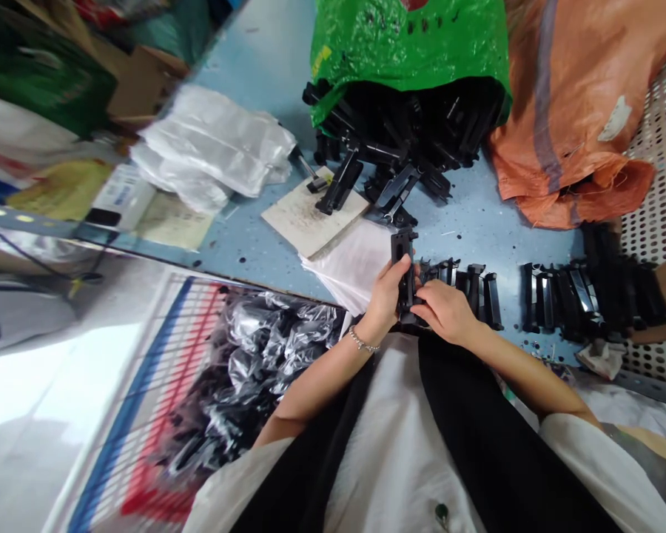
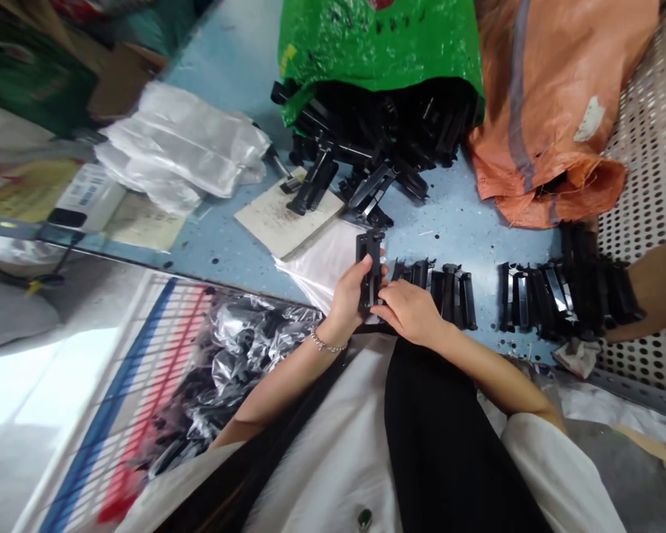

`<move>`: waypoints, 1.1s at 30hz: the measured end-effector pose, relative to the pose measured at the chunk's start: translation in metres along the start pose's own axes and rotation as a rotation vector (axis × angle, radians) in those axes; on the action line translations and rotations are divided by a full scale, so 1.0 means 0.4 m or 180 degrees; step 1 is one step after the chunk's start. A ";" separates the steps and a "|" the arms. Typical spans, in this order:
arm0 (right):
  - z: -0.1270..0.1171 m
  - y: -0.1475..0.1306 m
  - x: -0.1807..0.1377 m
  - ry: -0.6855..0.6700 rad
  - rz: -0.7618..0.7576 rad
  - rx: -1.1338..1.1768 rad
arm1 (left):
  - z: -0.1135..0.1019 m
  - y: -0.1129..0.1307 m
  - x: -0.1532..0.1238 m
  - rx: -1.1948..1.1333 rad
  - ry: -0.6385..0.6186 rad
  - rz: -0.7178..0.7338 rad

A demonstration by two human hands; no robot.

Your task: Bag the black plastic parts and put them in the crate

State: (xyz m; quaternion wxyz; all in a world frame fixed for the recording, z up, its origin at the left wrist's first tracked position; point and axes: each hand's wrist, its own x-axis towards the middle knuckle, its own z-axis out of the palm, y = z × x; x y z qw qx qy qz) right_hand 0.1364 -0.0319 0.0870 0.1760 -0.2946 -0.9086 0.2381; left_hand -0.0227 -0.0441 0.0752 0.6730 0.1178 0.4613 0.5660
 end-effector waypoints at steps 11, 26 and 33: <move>-0.063 0.015 -0.013 -0.0836 -0.0495 0.0246 | -0.182 0.077 -0.039 0.1871 -0.2308 -0.1808; 0.067 -0.036 -0.057 0.0379 0.2622 0.4949 | -0.307 0.039 0.094 0.2770 0.0117 0.1127; 0.189 -0.101 -0.013 -0.0724 0.3033 0.6868 | -0.328 0.083 0.097 0.3749 0.0113 0.2212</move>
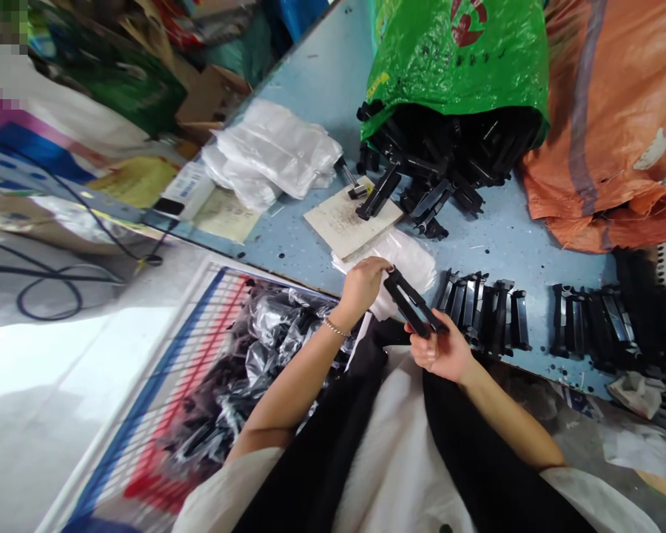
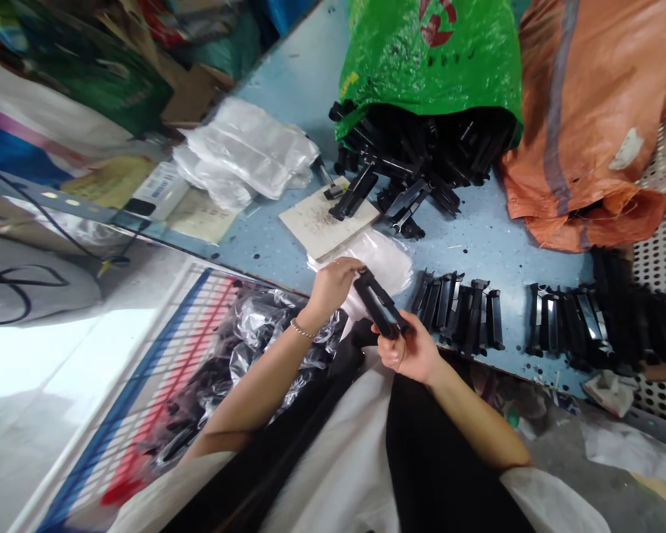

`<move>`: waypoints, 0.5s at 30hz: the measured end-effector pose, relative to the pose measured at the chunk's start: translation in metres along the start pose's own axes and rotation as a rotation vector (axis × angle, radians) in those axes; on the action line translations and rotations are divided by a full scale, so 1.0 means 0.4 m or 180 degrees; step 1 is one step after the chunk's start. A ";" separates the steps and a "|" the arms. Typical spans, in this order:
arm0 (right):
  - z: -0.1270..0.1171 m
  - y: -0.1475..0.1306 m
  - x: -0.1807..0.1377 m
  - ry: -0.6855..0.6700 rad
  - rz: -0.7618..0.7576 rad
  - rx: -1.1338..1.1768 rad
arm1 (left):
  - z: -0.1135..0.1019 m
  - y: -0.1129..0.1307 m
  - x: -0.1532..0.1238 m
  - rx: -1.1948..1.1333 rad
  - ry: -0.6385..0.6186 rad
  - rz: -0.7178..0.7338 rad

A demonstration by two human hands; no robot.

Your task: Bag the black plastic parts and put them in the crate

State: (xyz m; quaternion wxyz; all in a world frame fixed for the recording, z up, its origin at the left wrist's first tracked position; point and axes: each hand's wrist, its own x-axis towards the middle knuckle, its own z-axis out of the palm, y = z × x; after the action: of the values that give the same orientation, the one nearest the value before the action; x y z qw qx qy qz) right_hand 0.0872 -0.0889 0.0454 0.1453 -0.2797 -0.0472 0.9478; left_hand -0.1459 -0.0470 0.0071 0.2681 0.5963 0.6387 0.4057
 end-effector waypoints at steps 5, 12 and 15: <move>0.003 -0.013 0.034 -0.0095 0.0117 0.0482 | -0.027 0.055 -0.053 0.0635 -0.0181 0.0892; 0.030 -0.058 0.049 0.0693 -0.1127 -0.0509 | -0.027 0.134 -0.182 0.0619 -0.0185 0.1268; 0.025 -0.027 0.056 0.1325 -0.1732 -0.1724 | -0.020 0.149 -0.191 0.0792 -0.0282 0.1392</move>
State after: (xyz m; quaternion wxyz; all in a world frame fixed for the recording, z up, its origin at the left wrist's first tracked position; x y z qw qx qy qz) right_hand 0.0667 -0.0719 0.0440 0.3175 -0.4702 -0.3358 0.7519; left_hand -0.1090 -0.1257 0.0506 0.1264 0.7659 0.5272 0.3458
